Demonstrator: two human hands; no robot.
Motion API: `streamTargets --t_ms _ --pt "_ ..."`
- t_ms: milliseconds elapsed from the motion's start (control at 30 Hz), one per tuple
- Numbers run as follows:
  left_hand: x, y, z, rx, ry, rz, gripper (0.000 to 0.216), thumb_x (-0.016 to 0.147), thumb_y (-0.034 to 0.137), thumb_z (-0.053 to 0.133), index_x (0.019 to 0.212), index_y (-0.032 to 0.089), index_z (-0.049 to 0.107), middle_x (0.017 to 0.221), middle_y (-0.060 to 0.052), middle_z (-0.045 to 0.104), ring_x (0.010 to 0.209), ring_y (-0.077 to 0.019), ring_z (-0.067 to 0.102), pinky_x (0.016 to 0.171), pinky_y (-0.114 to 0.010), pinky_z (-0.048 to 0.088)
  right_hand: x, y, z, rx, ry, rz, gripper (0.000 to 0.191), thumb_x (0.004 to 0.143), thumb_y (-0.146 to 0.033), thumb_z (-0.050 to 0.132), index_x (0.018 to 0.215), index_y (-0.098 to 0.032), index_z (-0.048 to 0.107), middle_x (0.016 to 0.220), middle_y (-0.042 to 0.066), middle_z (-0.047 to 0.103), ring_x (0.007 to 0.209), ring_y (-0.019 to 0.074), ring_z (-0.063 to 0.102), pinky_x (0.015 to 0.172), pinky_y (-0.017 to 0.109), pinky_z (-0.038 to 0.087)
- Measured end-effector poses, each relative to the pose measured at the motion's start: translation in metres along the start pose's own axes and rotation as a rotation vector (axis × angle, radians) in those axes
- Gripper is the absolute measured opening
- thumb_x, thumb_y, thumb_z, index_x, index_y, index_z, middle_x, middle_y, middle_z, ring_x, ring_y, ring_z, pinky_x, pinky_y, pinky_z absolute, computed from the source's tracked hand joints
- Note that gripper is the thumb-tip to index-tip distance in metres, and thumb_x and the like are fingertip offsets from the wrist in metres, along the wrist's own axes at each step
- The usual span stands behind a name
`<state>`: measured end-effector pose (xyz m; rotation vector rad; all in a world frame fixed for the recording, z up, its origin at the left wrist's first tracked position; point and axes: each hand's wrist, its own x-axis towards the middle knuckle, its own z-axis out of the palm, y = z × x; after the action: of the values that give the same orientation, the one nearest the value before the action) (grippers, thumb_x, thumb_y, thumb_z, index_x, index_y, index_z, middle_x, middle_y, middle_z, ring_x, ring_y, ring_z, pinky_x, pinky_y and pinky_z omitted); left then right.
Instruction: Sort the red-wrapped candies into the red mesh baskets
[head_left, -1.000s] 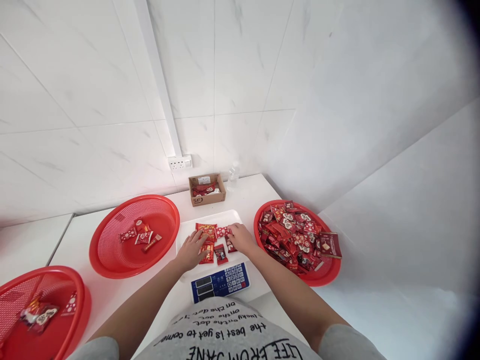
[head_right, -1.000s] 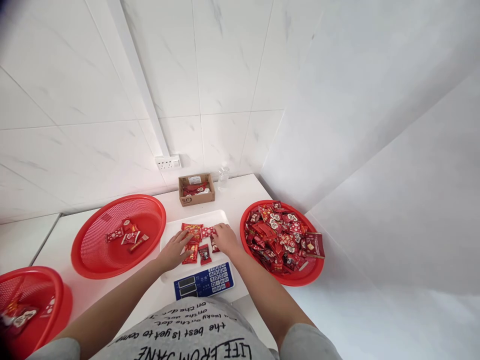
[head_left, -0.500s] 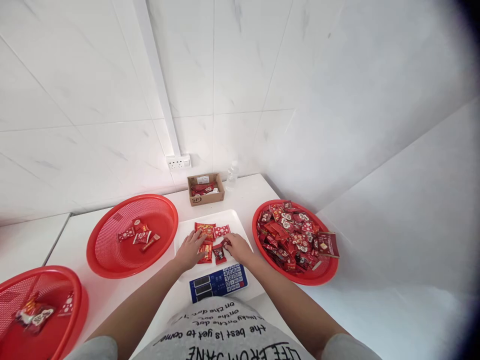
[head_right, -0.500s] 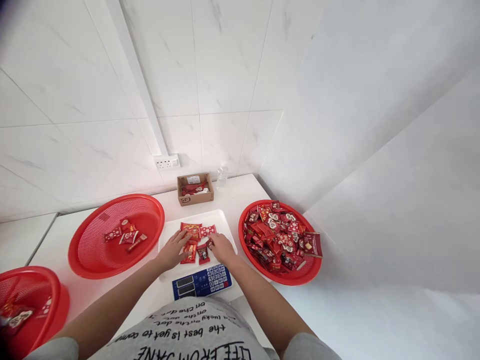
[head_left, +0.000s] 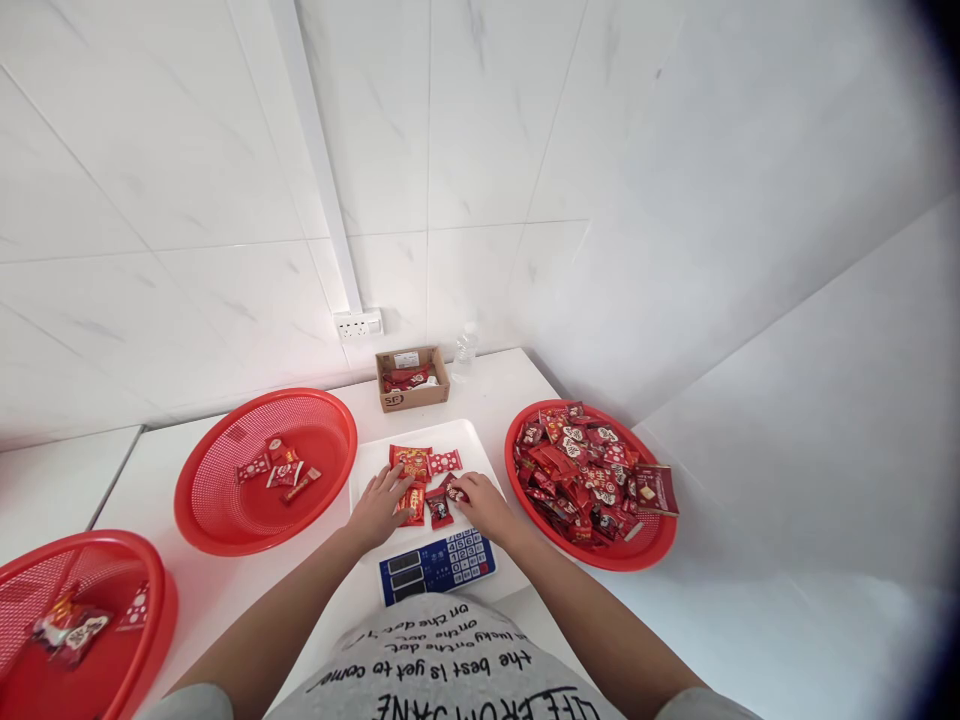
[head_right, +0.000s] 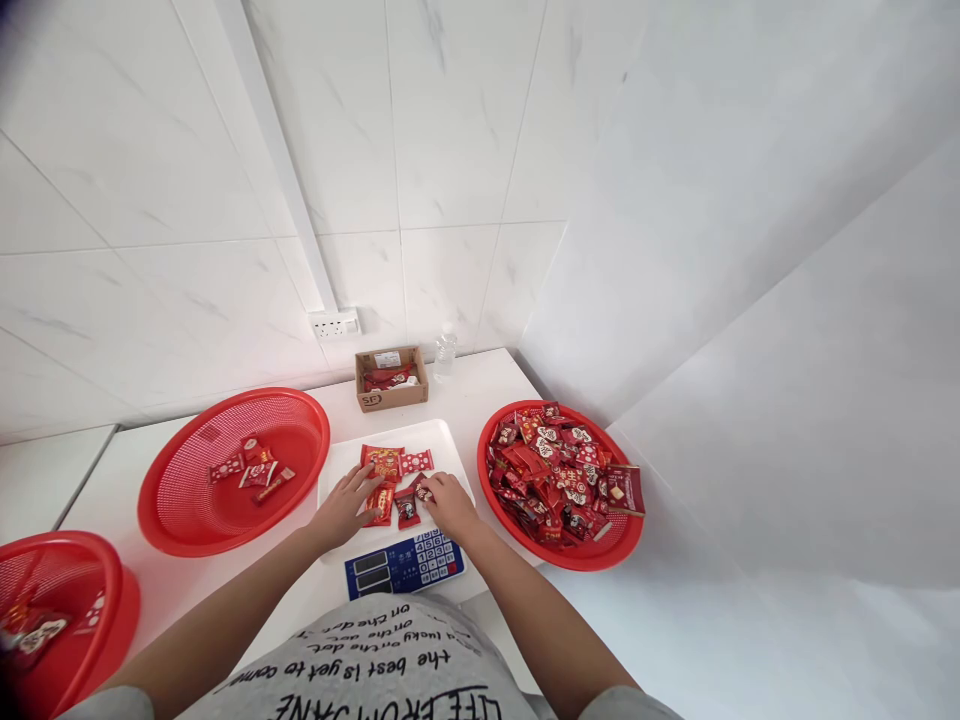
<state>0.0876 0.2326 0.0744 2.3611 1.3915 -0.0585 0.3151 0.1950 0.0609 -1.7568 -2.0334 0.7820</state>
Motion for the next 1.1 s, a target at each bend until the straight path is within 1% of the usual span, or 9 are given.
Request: streamTargets --t_ms 233,400,500,533,600,700,800,900,1100 --pt "0.0 0.001 -0.001 0.012 0.006 0.0 0.052 0.08 0.032 0.053 0.131 0.025 0.042 0.147 -0.007 0.029 0.135 -0.0282 0.02 0.107 -0.045 0.024 0.013 -0.005 0.004 0.019 0.038 -0.063 0.034 0.077 -0.012 0.053 0.108 -0.02 0.06 0.109 0.006 0.059 0.104 0.0196 0.048 0.091 0.031 0.038" --pt "-0.004 0.003 0.002 0.009 0.024 0.025 0.052 0.081 0.033 0.052 0.131 0.025 0.042 0.146 -0.007 0.029 0.135 -0.0282 0.02 0.108 -0.045 0.023 0.001 -0.001 0.001 0.018 0.129 -0.105 0.031 0.081 -0.018 0.049 0.11 -0.022 0.059 0.105 0.006 0.059 0.102 0.0192 0.05 0.09 0.033 0.04" --pt "-0.003 0.006 0.005 -0.01 0.055 0.046 0.055 0.082 0.037 0.051 0.134 0.025 0.039 0.146 -0.008 0.03 0.136 -0.0274 0.02 0.108 -0.046 0.023 -0.015 0.017 -0.001 -0.015 0.288 -0.101 0.029 0.083 -0.023 0.046 0.109 -0.021 0.059 0.108 0.007 0.059 0.103 0.0201 0.05 0.092 0.036 0.04" --pt "-0.001 0.008 0.006 -0.016 0.066 0.063 0.057 0.082 0.039 0.05 0.135 0.024 0.037 0.146 -0.008 0.03 0.136 -0.0273 0.019 0.108 -0.046 0.022 -0.021 0.026 -0.002 -0.034 0.362 -0.07 0.029 0.084 -0.025 0.045 0.109 -0.02 0.059 0.109 0.009 0.058 0.104 0.021 0.05 0.092 0.038 0.04" --pt "0.006 0.014 0.007 -0.017 0.089 0.11 0.061 0.082 0.045 0.048 0.137 0.022 0.033 0.146 -0.009 0.029 0.136 -0.0277 0.018 0.108 -0.046 0.022 -0.032 0.044 -0.004 -0.077 0.464 -0.018 0.031 0.085 -0.029 0.043 0.109 -0.019 0.059 0.108 0.011 0.059 0.104 0.0226 0.05 0.091 0.04 0.041" --pt "0.021 0.027 0.009 0.014 0.121 0.174 0.067 0.082 0.054 0.044 0.139 0.022 0.029 0.148 -0.009 0.025 0.137 -0.0293 0.014 0.108 -0.048 0.02 -0.046 0.069 -0.004 -0.132 0.535 0.041 0.031 0.085 -0.032 0.042 0.108 -0.018 0.059 0.107 0.012 0.059 0.103 0.0242 0.051 0.089 0.042 0.042" --pt "0.036 0.038 0.012 0.068 0.137 0.207 0.068 0.083 0.059 0.036 0.14 0.025 0.027 0.149 -0.008 0.022 0.137 -0.0304 0.011 0.108 -0.051 0.017 -0.055 0.086 -0.002 -0.176 0.554 0.088 0.034 0.085 -0.035 0.042 0.108 -0.017 0.059 0.107 0.013 0.06 0.103 0.0253 0.051 0.088 0.043 0.042" --pt "0.045 0.04 0.019 0.118 0.125 0.234 0.065 0.084 0.059 0.032 0.14 0.027 0.026 0.149 -0.006 0.022 0.137 -0.0301 0.012 0.108 -0.051 0.014 -0.062 0.095 0.002 -0.209 0.544 0.126 0.036 0.085 -0.036 0.042 0.11 -0.015 0.057 0.108 0.014 0.06 0.104 0.0261 0.051 0.088 0.043 0.041" --pt "0.049 0.033 0.03 0.137 0.122 0.236 0.06 0.086 0.056 0.027 0.139 0.028 0.028 0.149 -0.005 0.024 0.137 -0.0284 0.013 0.109 -0.05 0.009 -0.068 0.09 0.002 -0.214 0.45 0.234 0.04 0.085 -0.036 0.041 0.116 -0.014 0.054 0.115 0.014 0.057 0.107 0.0257 0.05 0.092 0.041 0.039"
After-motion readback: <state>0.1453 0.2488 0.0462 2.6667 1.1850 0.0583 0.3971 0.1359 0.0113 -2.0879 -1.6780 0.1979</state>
